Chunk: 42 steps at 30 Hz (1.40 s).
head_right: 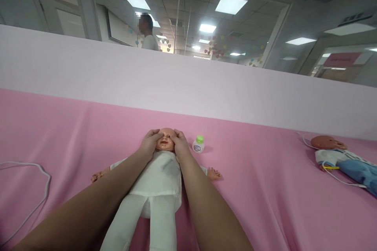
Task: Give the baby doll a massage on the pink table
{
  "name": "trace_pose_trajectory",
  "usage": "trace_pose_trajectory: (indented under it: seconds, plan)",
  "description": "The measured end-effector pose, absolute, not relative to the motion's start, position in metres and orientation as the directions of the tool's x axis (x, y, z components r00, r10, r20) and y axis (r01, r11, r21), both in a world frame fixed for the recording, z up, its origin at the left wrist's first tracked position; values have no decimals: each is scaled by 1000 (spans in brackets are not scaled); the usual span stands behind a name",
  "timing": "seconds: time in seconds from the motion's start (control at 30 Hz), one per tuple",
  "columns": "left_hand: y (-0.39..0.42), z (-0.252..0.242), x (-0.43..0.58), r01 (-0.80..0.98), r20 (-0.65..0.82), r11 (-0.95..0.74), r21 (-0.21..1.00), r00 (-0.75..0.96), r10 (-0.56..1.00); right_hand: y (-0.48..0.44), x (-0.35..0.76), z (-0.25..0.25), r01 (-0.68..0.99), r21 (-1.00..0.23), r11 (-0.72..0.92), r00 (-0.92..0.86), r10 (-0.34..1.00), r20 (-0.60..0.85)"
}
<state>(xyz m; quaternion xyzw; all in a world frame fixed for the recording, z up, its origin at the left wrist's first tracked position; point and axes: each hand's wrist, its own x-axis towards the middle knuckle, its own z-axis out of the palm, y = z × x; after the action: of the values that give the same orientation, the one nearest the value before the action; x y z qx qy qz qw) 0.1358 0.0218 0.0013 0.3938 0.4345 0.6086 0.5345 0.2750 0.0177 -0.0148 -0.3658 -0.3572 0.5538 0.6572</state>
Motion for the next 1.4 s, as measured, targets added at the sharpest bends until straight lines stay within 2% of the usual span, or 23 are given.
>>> trace_pose_trajectory:
  seconds: [0.23, 0.47, 0.9, 1.07, 1.27, 1.4]
  plan:
    - [23, -2, 134, -198, 55, -81, 977, -136, 989, 14, 274, -10, -395, -909, 132, 115, 989, 94]
    - [28, -4, 138, -137, 79, -104, 985, -173, 982, 24, 270, -16, -289, -942, 174, 255, 962, 99]
    - [32, -5, 136, -244, 10, -58, 968, -192, 981, 29, 273, -22, -474, -870, 135, 204, 978, 40]
    - [24, -1, 137, -270, 34, -75, 960, -154, 987, 21, 273, -17, -479, -867, 141, 142, 986, 82]
    - [23, -2, 135, -159, 76, -103, 982, -169, 983, 15, 273, -13, -452, -881, 142, 99, 989, 109]
    - [26, -4, 135, -89, 101, -121, 989, -198, 975, 18, 272, -13, -383, -909, 162, 154, 982, 110]
